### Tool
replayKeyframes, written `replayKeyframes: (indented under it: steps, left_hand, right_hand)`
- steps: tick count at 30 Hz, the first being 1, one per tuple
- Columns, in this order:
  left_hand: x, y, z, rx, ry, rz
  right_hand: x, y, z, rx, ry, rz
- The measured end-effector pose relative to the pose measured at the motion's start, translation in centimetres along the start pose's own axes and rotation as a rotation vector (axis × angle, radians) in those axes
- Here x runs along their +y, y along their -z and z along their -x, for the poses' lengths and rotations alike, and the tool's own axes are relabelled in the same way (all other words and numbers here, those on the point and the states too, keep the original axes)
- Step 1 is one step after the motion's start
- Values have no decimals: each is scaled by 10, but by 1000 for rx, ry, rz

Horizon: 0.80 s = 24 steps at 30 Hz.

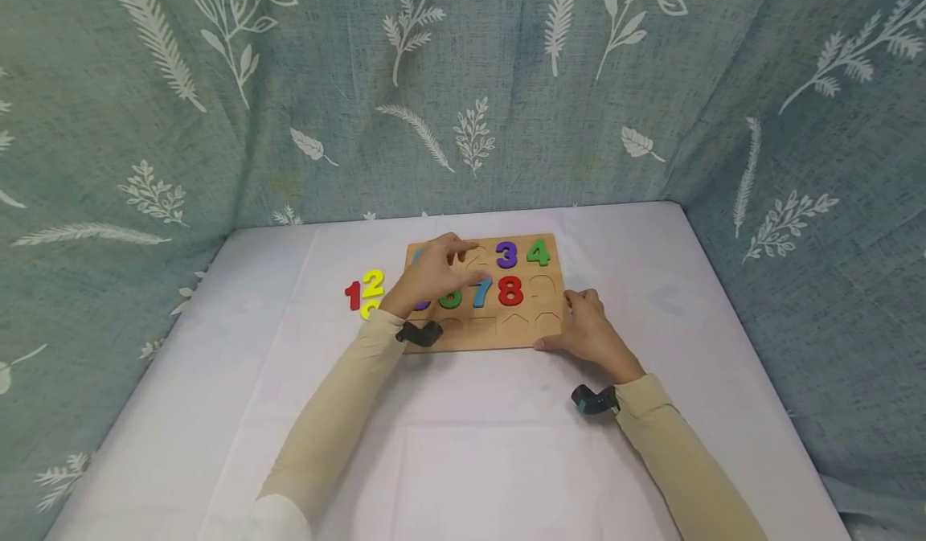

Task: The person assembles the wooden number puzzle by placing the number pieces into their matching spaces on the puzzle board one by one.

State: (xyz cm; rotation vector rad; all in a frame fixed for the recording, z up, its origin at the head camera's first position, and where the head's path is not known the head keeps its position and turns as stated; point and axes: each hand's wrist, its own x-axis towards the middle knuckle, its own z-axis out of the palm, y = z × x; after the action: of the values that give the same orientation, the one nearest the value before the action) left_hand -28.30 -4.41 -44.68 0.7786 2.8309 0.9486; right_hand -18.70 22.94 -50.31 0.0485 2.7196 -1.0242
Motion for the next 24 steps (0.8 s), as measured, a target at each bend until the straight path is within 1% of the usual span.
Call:
replayKeyframes:
  steps: [3, 6, 10, 13, 15, 18, 21, 24]
  left_hand:
    - [-5, 27, 17, 101, -22, 13]
    - [-13, 53, 36, 192, -23, 29]
    - [-27, 82, 62, 291, -4, 34]
    - [-41, 99, 81, 360, 34, 28]
    - [-54, 105, 93, 402, 68, 13]
    - [-74, 108, 109, 439, 131, -3]
    - [-92, 102, 121, 439, 176, -3]
    - [-105, 93, 131, 417, 213, 6]
  right_hand:
    - [-1, -1, 0, -1, -8, -5]
    - [-2, -2, -1, 0, -21, -9]
    - [-3, -2, 0, -2, -26, -12]
    - [-3, -2, 0, -9, -14, -13]
    - [-4, -2, 1, -15, -6, -14]
    - [-4, -2, 1, -20, -2, -16]
    - [-4, -1, 2, -25, -4, -20]
    - [-4, 0, 3, -30, 0, -29]
